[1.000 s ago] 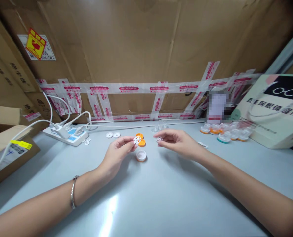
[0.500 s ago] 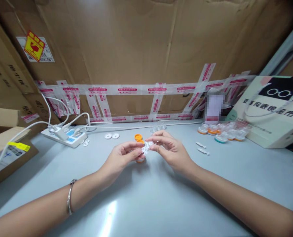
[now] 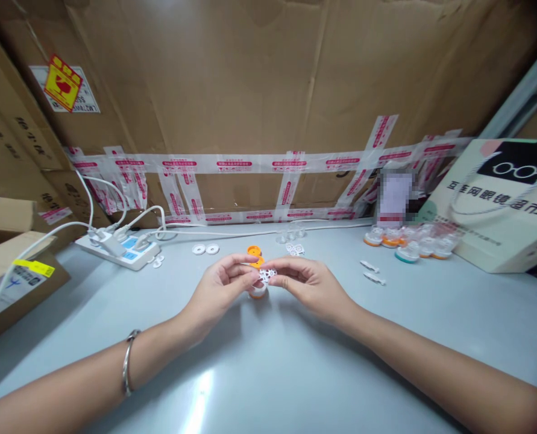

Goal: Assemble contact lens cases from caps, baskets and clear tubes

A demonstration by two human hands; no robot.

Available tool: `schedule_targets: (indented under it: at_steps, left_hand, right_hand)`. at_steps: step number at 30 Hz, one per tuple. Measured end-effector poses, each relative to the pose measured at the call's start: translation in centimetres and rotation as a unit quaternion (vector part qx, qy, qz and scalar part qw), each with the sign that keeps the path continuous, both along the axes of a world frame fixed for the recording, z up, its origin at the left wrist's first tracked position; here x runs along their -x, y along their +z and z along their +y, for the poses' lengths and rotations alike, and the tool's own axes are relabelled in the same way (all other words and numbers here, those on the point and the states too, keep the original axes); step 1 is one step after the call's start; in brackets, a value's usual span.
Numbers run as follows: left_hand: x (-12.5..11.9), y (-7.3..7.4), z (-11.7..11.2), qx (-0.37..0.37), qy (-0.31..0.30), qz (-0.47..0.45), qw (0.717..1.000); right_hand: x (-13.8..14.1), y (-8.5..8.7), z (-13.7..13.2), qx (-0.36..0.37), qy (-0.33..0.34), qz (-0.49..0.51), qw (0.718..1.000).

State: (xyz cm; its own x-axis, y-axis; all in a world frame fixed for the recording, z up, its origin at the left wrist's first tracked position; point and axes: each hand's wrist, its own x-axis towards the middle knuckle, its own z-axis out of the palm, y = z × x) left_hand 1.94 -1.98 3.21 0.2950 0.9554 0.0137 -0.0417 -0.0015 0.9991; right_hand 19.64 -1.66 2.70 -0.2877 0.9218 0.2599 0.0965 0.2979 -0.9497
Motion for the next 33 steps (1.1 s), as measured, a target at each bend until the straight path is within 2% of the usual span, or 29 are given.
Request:
schedule_targets:
  at_steps: [12,20,23,26,30,33]
  left_hand:
    - [0.1,-0.2,-0.2,-0.041,0.010,0.012,0.999]
    - [0.0,-0.4,-0.4,-0.090,-0.005,0.047,0.995]
    - [0.1,-0.4,-0.3,-0.064,-0.021,0.048,0.997]
    - [0.1,-0.4,-0.1,-0.056,-0.020,0.067,0.996]
    - [0.1,-0.3,0.0,-0.037,-0.007,0.067,0.997]
    - [0.2,-0.1,0.0,-0.044,0.007,0.063,0.997]
  right_hand:
    - [0.1,0.3,0.1,0.160,0.033,0.072,0.984]
    - [0.3,0.3,0.1,0.168,0.025,0.064,0.983]
    - [0.2,0.1,0.1,0.108,0.008,0.020,0.994]
    - [0.3,-0.5,-0.1,-0.018,-0.017,-0.033,0.999]
    - [0.4,-1.0,-0.5,-0.182,-0.017,-0.080,0.980]
    - [-0.2,-0.4,0.1,-0.237,0.014,-0.110,0.965]
